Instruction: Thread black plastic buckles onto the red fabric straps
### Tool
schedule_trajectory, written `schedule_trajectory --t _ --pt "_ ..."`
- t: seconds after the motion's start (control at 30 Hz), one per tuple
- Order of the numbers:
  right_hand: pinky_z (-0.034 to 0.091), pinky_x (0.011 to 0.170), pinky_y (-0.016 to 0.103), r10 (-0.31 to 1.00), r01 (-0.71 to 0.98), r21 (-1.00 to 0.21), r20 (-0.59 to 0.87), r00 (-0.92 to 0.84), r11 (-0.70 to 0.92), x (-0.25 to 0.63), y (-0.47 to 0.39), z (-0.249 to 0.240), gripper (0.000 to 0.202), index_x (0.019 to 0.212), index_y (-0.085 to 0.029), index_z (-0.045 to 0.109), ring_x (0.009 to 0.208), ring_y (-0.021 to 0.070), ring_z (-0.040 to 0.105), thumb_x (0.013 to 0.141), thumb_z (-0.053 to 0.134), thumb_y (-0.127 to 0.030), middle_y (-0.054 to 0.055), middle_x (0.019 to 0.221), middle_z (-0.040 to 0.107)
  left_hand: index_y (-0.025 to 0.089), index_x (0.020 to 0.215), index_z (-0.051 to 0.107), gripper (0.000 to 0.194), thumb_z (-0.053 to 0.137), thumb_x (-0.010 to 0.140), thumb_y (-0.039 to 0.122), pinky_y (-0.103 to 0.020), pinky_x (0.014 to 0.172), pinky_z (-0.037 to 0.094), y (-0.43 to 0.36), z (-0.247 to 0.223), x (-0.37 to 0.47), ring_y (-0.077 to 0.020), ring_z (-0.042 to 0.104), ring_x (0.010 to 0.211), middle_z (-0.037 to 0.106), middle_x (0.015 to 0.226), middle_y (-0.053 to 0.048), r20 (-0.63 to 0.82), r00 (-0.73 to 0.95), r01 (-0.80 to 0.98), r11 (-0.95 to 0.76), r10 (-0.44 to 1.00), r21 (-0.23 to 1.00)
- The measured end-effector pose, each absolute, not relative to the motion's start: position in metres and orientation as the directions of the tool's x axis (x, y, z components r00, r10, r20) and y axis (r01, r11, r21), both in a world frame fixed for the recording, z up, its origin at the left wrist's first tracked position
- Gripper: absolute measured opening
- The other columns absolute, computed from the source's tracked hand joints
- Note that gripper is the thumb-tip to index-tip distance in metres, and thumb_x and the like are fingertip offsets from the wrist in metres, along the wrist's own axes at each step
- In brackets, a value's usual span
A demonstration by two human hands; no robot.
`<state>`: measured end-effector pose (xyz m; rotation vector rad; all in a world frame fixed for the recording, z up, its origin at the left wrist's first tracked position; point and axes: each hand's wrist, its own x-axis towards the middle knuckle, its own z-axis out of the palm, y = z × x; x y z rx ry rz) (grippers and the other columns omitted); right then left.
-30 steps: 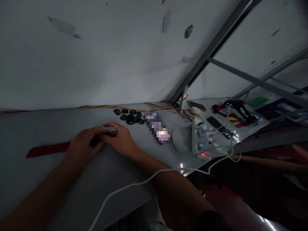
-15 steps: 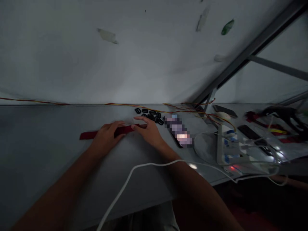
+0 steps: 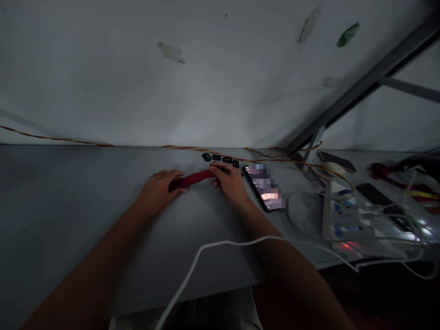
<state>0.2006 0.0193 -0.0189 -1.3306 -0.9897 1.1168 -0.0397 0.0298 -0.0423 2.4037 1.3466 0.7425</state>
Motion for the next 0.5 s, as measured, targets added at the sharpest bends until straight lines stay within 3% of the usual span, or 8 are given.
schedule_trajectory --t 0.23,0.5 --pt "0.033 0.038 0.02 0.96 -0.134 -0.979 -0.177 0.215 -0.151 0.199 0.016 -0.013 0.027 0.085 -0.017 0.074 0.046 0.011 0.057 0.072 0.076 -0.041 0.001 0.064 0.071 0.021 0.131 0.065 0.035 0.061 0.098 0.033 -0.049 0.105 0.05 0.023 -0.036 -0.036 -0.0306 0.068 0.116 0.075 0.126 -0.009 0.294 0.539 0.707 -0.614 0.789 0.351" --pt "0.042 0.041 0.019 0.974 -0.123 -0.975 -0.197 0.109 -0.183 0.191 0.015 -0.019 0.03 0.081 -0.018 0.068 0.048 0.0117 0.063 0.072 0.078 -0.044 0.003 0.065 0.074 0.019 0.132 0.065 0.039 0.052 0.105 0.045 -0.05 0.106 0.049 0.019 -0.033 -0.032 -0.0314 0.067 0.118 0.074 0.128 -0.012 0.277 0.536 0.708 -0.603 0.798 0.367"
